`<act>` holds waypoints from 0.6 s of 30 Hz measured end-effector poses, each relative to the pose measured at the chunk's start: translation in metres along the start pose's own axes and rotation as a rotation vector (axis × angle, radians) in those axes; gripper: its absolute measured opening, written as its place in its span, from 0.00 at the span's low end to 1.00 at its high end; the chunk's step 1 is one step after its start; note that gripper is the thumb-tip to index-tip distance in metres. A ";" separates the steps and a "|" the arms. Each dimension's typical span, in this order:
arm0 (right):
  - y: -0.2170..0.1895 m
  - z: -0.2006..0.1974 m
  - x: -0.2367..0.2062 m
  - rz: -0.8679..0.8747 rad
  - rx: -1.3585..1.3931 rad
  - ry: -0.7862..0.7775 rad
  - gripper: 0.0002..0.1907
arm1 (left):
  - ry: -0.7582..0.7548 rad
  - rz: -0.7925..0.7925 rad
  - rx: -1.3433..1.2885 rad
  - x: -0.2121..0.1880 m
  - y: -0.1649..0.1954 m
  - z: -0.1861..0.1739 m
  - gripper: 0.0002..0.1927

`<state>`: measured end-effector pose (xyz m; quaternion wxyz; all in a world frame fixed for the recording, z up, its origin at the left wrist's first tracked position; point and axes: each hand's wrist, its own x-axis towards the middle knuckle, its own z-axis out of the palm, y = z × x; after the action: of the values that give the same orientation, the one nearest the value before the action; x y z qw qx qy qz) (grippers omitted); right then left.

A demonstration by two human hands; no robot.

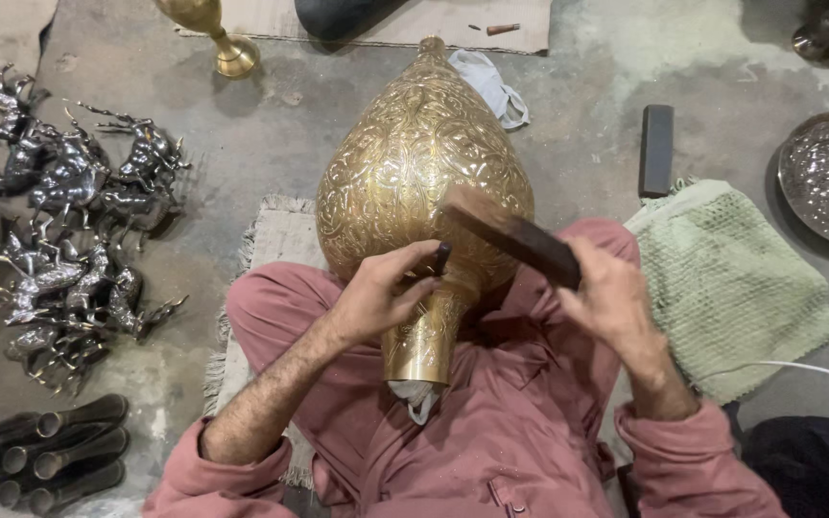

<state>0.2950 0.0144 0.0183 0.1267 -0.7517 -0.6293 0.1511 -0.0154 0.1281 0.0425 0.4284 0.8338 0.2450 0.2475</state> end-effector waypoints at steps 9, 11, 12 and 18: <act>-0.048 -0.067 0.029 -0.394 0.196 -0.020 0.13 | -0.020 -0.016 -0.001 -0.003 -0.009 0.000 0.25; -0.053 -0.074 0.032 -0.386 0.195 0.007 0.14 | -0.028 -0.064 -0.016 -0.004 -0.010 0.001 0.25; -0.055 -0.077 0.033 -0.385 0.195 0.017 0.15 | -0.027 -0.097 -0.037 -0.005 -0.010 0.001 0.27; -0.063 -0.080 0.033 -0.447 0.121 0.044 0.19 | 0.027 -0.075 0.000 -0.006 -0.004 0.003 0.25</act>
<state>0.2742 0.0583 0.1138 0.2153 -0.5877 -0.7672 0.1404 -0.0188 0.1248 0.0371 0.4342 0.8206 0.2819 0.2422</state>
